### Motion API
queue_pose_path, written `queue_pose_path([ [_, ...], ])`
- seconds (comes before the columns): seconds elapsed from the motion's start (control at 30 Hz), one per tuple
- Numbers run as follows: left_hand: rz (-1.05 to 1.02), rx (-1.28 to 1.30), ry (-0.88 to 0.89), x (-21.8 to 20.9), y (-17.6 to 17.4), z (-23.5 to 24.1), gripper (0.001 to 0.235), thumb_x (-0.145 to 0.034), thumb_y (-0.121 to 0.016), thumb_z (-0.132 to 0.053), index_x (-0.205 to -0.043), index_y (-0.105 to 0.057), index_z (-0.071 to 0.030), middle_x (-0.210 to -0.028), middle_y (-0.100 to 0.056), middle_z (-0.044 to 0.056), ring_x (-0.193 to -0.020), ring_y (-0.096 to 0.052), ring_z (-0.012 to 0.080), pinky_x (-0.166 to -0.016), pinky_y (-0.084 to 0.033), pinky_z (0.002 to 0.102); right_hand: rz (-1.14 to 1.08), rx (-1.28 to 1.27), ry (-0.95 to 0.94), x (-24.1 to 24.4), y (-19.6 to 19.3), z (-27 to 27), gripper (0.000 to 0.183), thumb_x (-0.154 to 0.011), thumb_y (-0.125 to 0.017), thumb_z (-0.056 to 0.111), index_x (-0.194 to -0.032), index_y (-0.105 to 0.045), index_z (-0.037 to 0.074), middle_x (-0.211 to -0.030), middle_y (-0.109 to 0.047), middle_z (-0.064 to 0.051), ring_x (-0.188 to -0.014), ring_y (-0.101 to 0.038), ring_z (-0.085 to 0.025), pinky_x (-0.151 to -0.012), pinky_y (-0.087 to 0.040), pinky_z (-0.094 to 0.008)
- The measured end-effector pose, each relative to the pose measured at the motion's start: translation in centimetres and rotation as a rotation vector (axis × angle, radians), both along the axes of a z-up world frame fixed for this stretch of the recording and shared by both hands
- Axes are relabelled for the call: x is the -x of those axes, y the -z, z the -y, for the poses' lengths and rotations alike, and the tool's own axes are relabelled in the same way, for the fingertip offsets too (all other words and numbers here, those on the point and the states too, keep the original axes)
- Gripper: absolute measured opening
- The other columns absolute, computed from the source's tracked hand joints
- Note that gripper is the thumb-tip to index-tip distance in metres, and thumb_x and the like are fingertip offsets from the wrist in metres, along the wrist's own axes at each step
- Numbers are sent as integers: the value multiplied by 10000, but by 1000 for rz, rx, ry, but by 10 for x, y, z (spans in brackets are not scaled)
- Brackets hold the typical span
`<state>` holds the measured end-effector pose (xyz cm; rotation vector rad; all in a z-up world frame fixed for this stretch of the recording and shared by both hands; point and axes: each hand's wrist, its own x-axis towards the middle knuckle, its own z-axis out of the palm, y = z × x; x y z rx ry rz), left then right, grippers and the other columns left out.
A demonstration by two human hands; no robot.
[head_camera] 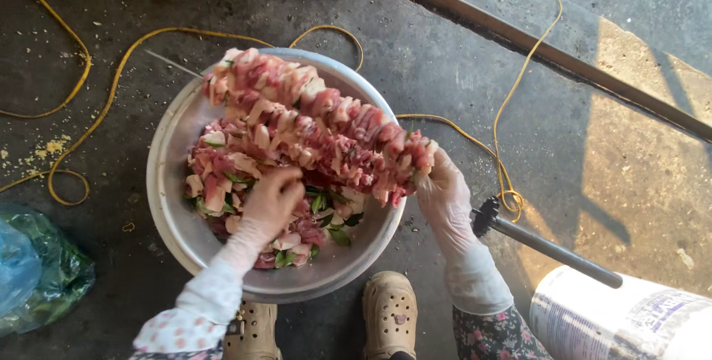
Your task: The person threads pieces of raw meat and green leaves onto metal skewers from a large metal bowl. They hold the skewers with gloved hands, alternating between meat and leaves, then place the completed skewers into a bucket.
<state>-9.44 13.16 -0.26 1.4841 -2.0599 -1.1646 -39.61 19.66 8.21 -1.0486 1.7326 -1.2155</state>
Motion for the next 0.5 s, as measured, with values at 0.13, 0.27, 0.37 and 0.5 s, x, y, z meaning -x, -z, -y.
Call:
queue_pose_path([
  [0.13,190,-81,116,2,41,-23,467,-933,-635,-458,-1202,-658,-77,-1145,-720,184,-1002,-682,315,-883,-552,474,-168,97,22,1,-12,0,270,-1096,-511,141,-1339,-613,87,-1106,-736,-19,-970,-668,-71,-830,-556,-253],
  [0.27,-194,-457,-264,-11,53,1,485,-911,-617,-498,-1179,-644,-94,-1082,-726,172,-924,-700,323,-816,-568,494,-359,66,82,2,-19,-6,325,-1069,-495,94,-1374,-607,81,-1086,-730,-28,-868,-661,-82,-770,-551,-260],
  [0.37,-843,-851,-664,-2,48,34,499,-895,-604,-528,-1161,-633,-107,-1034,-730,163,-866,-713,330,-765,-581,510,-173,-11,147,-5,-24,-12,320,-1070,-476,141,-1365,-592,96,-991,-632,0,-723,-612,-79,-631,-522,-258],
  [0.5,-1309,-1038,-724,34,37,60,504,-869,-574,-605,-1118,-610,-168,-975,-733,74,-863,-730,232,-777,-614,456,35,-23,135,-4,-27,-24,316,-1063,-464,211,-1359,-538,130,-928,-559,31,-640,-566,-49,-522,-510,-243],
])
